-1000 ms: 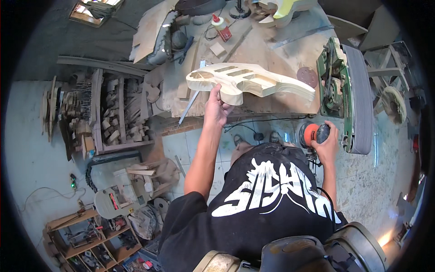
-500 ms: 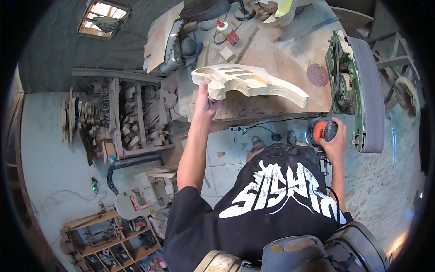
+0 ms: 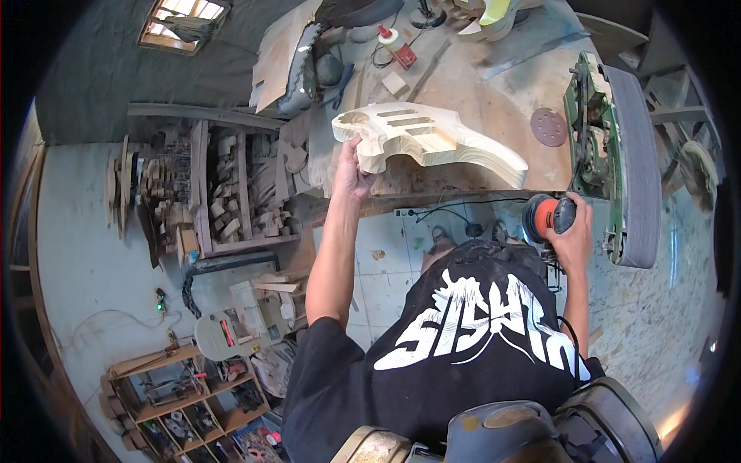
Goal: The person sands a wooden guitar body with an orbital sander on a workbench and rotates the object to access different sides.
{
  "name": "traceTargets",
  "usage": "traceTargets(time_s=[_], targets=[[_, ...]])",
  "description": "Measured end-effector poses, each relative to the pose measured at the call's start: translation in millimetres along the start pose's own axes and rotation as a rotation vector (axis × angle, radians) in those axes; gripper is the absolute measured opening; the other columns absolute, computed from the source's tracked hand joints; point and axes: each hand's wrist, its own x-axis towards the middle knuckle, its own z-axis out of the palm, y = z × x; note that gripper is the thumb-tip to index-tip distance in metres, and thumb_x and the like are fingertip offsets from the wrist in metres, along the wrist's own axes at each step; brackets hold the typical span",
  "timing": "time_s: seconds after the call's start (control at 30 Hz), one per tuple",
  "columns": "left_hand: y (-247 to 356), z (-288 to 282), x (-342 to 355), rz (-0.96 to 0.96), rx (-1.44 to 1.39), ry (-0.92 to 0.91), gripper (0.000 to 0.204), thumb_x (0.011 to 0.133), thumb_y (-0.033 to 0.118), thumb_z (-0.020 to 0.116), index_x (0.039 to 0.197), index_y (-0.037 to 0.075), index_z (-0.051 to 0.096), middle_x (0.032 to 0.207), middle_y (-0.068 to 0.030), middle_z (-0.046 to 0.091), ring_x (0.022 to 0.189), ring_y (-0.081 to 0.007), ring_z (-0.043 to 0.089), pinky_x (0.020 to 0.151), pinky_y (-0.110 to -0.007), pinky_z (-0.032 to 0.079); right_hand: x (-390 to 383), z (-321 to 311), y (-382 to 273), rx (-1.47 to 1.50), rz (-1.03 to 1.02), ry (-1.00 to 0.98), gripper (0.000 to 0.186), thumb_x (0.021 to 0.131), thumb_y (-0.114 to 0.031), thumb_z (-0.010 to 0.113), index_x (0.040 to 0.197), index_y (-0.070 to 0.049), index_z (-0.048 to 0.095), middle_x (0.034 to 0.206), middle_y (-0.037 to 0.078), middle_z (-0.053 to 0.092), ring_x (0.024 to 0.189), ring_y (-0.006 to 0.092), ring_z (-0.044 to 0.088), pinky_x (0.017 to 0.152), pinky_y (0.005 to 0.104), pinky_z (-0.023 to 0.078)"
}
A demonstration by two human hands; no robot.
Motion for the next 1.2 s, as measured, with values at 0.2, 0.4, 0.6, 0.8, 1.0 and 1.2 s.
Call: traceTargets(time_s=[0.2,0.4,0.6,0.8,1.0,1.2], targets=[[-3.2,7.1,-8.8,0.007,0.050,0.026,0.048,0.098,0.033,0.067,0.136,0.006,0.061,0.130,-0.0075,0.072,0.117,-0.0202,0.070,0.100,-0.034,0.058,9.7,2.5,-1.3,-0.014,-0.026,0.016,0.077,0.067,-0.012,0.077,0.140,-0.018,0.053,0.129,0.012,0.056,0.118,0.0404,0.063,0.097,0.0502,0.053],[-4.4,-1.8,-3.7,0.016,0.061,-0.011,0.050,0.099,0.036,0.065,0.138,0.006,0.060,0.131,-0.0072,0.071,0.116,-0.0201,0.070,0.098,-0.034,0.059,13.3,4.6,-1.6,-0.021,-0.019,-0.009,0.078,0.067,-0.012,0.077,0.141,-0.017,0.052,0.129,0.013,0.056,0.118,0.0404,0.063,0.097,0.0502,0.053],[-11.6,-11.6,-6.1,-0.001,0.076,-0.016,0.054,0.102,0.039,0.058,0.143,0.003,0.058,0.133,-0.0091,0.071,0.119,-0.0220,0.069,0.099,-0.036,0.058,17.5,5.9,-1.9,-0.028,-0.022,-0.004,0.078,0.067,-0.012,0.077,0.141,-0.017,0.053,0.129,0.013,0.056,0.118,0.0403,0.063,0.097,0.0499,0.053],[-56.0,-27.2,-37.0,0.024,0.163,0.054,0.055,0.102,0.042,0.056,0.139,0.002,0.061,0.125,-0.0096,0.073,0.109,-0.0203,0.071,0.091,-0.036,0.058,18.4,4.3,-0.3,-0.042,-0.020,-0.020,0.078,0.067,-0.012,0.077,0.141,-0.018,0.053,0.128,0.013,0.056,0.118,0.0403,0.062,0.097,0.0497,0.052],[-119.0,-85.8,-54.1,-0.045,0.366,0.273,0.050,0.101,0.042,0.059,0.128,0.000,0.066,0.109,-0.0108,0.076,0.088,-0.0184,0.074,0.076,-0.035,0.059,19.7,8.1,2.8,-0.105,-0.059,-0.019,0.076,0.068,-0.011,0.076,0.141,-0.018,0.053,0.126,0.014,0.056,0.118,0.0405,0.062,0.097,0.0496,0.052],[-189.7,-98.6,-64.7,-0.174,0.344,0.300,0.048,0.106,0.041,0.053,0.131,0.001,0.066,0.116,-0.0107,0.075,0.101,-0.0199,0.072,0.086,-0.038,0.058,10.2,-3.2,-15.7,-0.226,-0.082,0.026,0.078,0.069,-0.009,0.076,0.143,-0.019,0.053,0.126,0.015,0.055,0.115,0.0410,0.063,0.097,0.0493,0.052]])
